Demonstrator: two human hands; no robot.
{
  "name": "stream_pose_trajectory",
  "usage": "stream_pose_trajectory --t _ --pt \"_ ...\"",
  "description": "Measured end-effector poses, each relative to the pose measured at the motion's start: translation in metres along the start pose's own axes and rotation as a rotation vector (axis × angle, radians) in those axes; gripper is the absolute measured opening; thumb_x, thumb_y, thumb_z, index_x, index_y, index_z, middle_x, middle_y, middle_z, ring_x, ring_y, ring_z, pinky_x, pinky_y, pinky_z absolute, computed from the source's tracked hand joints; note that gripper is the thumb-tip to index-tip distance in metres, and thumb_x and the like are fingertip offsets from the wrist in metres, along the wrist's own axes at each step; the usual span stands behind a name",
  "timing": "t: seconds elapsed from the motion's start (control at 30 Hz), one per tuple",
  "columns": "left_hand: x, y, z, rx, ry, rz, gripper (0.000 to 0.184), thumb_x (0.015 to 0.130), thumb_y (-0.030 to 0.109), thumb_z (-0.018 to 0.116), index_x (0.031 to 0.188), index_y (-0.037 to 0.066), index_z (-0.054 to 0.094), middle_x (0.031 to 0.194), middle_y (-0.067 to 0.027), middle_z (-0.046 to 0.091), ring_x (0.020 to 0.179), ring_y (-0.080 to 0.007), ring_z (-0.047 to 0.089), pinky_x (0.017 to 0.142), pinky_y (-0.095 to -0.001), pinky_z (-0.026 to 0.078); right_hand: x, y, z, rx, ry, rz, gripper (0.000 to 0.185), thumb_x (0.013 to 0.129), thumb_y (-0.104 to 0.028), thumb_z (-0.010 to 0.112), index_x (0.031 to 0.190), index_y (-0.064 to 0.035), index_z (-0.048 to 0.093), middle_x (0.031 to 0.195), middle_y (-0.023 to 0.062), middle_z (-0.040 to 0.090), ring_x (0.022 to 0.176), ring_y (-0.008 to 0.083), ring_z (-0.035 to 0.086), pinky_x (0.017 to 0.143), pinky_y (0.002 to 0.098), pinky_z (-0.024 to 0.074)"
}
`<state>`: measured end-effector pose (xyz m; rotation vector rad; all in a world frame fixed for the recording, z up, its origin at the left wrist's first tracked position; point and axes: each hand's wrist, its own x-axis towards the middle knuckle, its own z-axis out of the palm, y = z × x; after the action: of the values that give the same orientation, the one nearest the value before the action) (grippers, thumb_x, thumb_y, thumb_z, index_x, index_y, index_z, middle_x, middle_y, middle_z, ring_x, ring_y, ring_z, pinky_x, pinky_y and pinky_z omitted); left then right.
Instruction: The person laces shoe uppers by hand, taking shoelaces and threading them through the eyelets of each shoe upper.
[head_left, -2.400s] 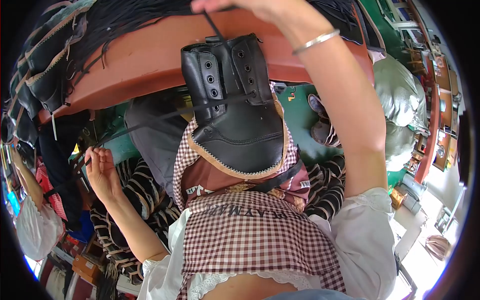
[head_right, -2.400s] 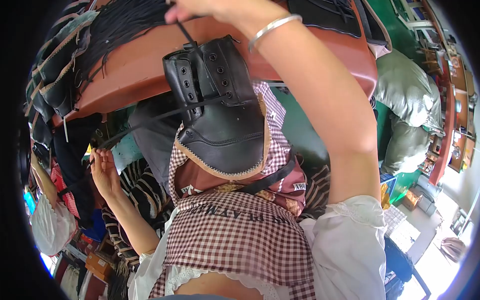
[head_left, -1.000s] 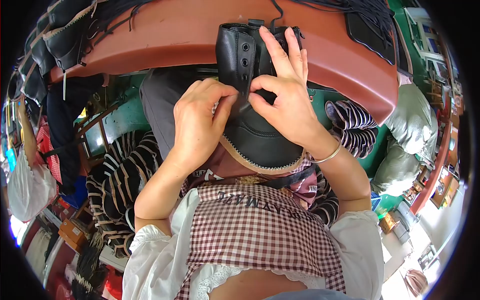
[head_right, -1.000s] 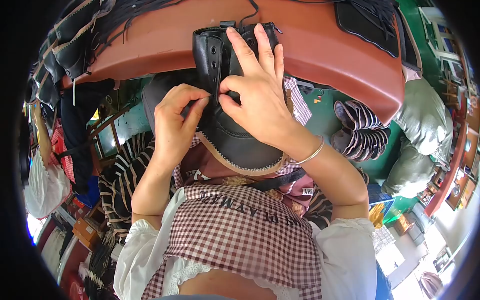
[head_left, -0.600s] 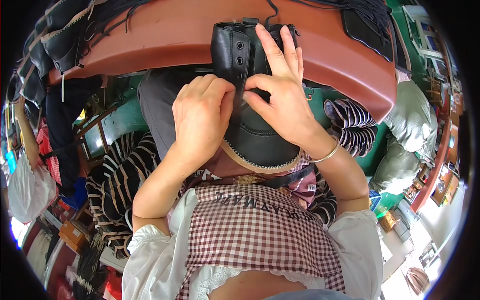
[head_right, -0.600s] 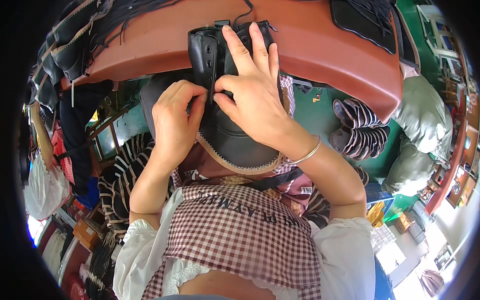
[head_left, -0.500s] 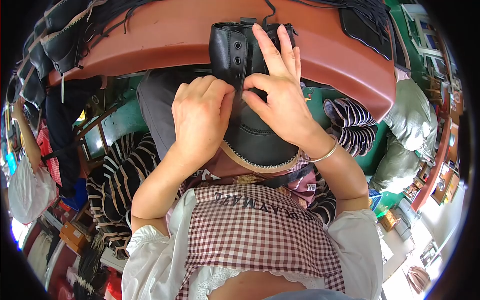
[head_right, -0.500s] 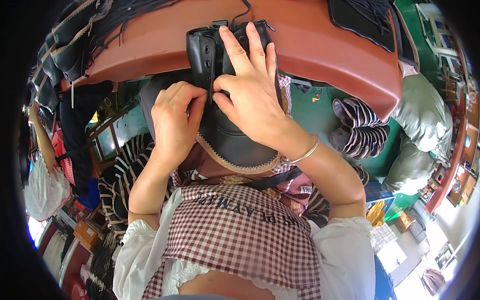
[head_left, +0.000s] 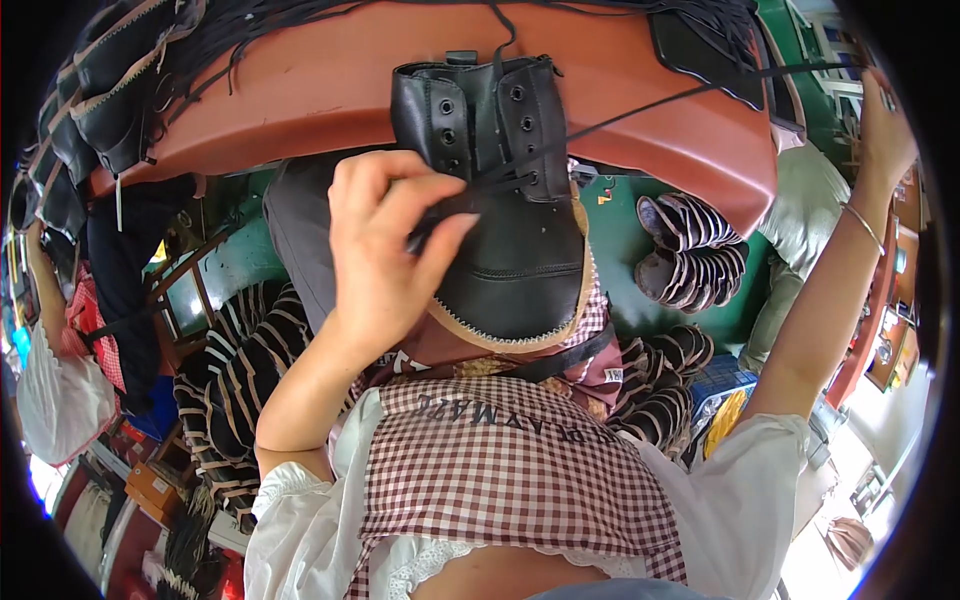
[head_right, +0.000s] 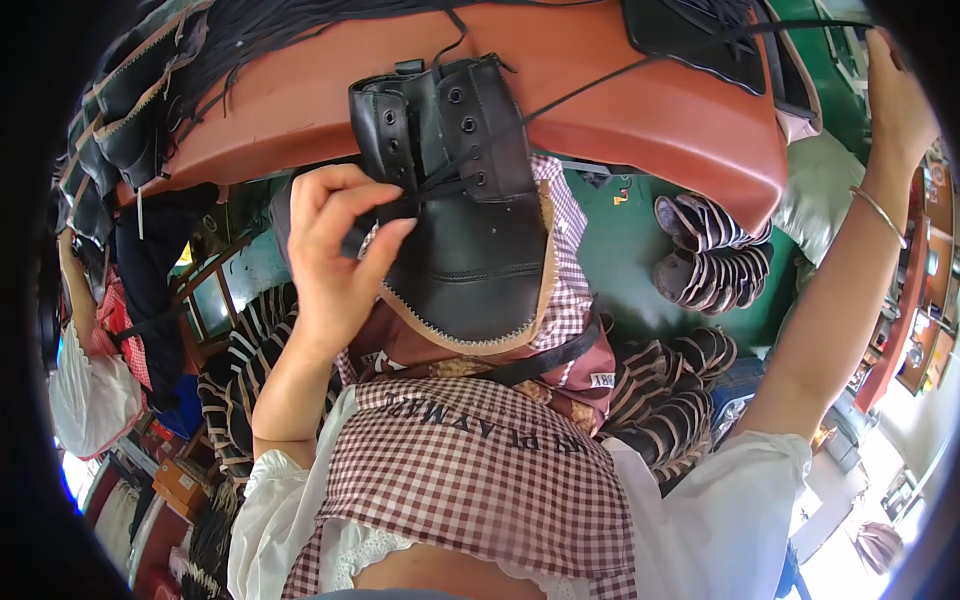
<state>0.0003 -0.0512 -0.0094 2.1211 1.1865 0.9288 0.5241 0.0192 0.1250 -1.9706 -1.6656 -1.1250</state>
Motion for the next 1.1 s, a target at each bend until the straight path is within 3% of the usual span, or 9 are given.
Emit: stream_pose_trajectory --t 0.07,0.1,0.13,0.2,0.3,0.4,0.67,1.0,1.1 --pt "0.011 0.012 0.019 0.12 0.021 0.118 0.03 0.061 0.011 0.08 0.087 0.011 0.067 0.097 -0.0034 0.054 0.099 -0.0279 0.049 0.084 -0.0409 0.036 -0.016 -0.049 -0.017 -0.069 -0.197 0.077 0.027 0.082 -0.038 0.067 0.099 -0.0175 0.073 0.105 0.0084 0.07 0.096 0.0263 0.065 0.089 0.0343 0.0475" --pt "0.016 0.015 0.03 0.156 0.01 0.111 0.028 0.061 0.011 0.08 0.086 0.011 0.067 0.097 -0.0032 0.054 0.1 -0.0278 0.048 0.085 -0.0414 0.035 -0.034 -0.085 -0.024 -0.556 -0.093 -0.467 0.019 0.081 -0.029 0.068 0.092 -0.0146 0.073 0.123 0.0097 0.063 0.113 0.0309 0.057 0.099 0.0387 0.041" --pt "0.02 0.017 0.039 0.191 -0.004 0.105 0.027 0.061 0.01 0.079 0.085 0.011 0.066 0.097 -0.003 0.054 0.101 -0.0278 0.047 0.086 -0.0419 0.034 -0.049 -0.125 -0.033 -0.566 -0.094 -0.461 0.019 0.081 -0.029 0.068 0.092 -0.0146 0.073 0.123 0.0097 0.063 0.113 0.0309 0.057 0.099 0.0387 0.041" --pt "0.024 0.018 0.031 0.176 -0.033 0.102 0.024 0.062 0.007 0.078 0.079 0.009 0.062 0.098 -0.0035 0.054 0.101 -0.0283 0.047 0.087 -0.0425 0.034 -0.073 -0.193 -0.049 0.448 -0.26 -0.08 0.013 0.065 0.0 0.065 0.076 -0.0011 0.058 0.122 0.0157 0.058 0.126 0.0397 0.043 0.104 0.0469 0.0343" --pt "0.013 -0.001 -0.005 0.027 -0.146 0.046 0.021 0.065 0.003 0.075 0.078 0.007 0.059 0.099 -0.007 0.054 0.101 -0.0284 0.048 0.088 -0.0394 0.039 -0.113 -0.209 -0.039 0.482 -0.277 -0.245 0.029 0.071 -0.02 0.073 0.098 -0.0104 0.064 0.114 0.0063 0.06 0.111 0.0289 0.052 0.089 0.0437 0.042" --pt "0.008 -0.019 -0.028 -0.071 -0.243 -0.126 0.019 0.067 0.0 0.073 0.078 0.004 0.059 0.101 -0.0086 0.054 0.101 -0.0279 0.049 0.089 -0.0362 0.04 -0.136 -0.243 -0.053 1.164 -0.6 -0.232 0.026 0.071 -0.017 0.074 0.094 -0.0093 0.062 0.108 0.0061 0.058 0.106 0.029 0.053 0.091 0.0398 0.0426" --pt "0.082 -0.005 -0.005 0.254 -0.196 0.275 0.025 0.066 0.005 0.076 0.088 0.008 0.067 0.106 -0.0072 0.054 0.105 -0.0287 0.048 0.086 -0.0393 0.04 -0.135 -0.274 -0.053 1.382 -0.611 -0.291 0.016 0.068 -0.004 0.067 0.08 -0.0069 0.056 0.088 0.0072 0.052 0.085 0.0271 0.054 0.072 0.0403 0.044" --pt "0.048 0.005 -0.087 0.421 -0.387 0.096 0.019 0.067 0.002 0.072 0.079 0.004 0.056 0.093 -0.0087 0.06 0.1 -0.03 0.054 0.097 -0.0434 0.034 -0.097 -0.158 -0.052 0.941 -0.571 0.282 0.008 0.079 0.0 0.06 0.087 0.0007 0.06 0.079 0.0113 0.062 0.068 0.0239 0.06 0.062 0.0321 0.0483" --pt "0.017 -0.041 -0.102 0.404 -0.292 0.011 0.017 0.069 -0.001 0.07 0.08 0.003 0.058 0.087 -0.0079 0.06 0.097 -0.0291 0.055 0.095 -0.0407 0.037 -0.116 -0.169 -0.062 1.024 -0.653 -0.153 0.008 0.081 0.001 0.062 0.088 0.0013 0.061 0.078 0.0112 0.06 0.068 0.0244 0.059 0.063 0.0325 0.0479"
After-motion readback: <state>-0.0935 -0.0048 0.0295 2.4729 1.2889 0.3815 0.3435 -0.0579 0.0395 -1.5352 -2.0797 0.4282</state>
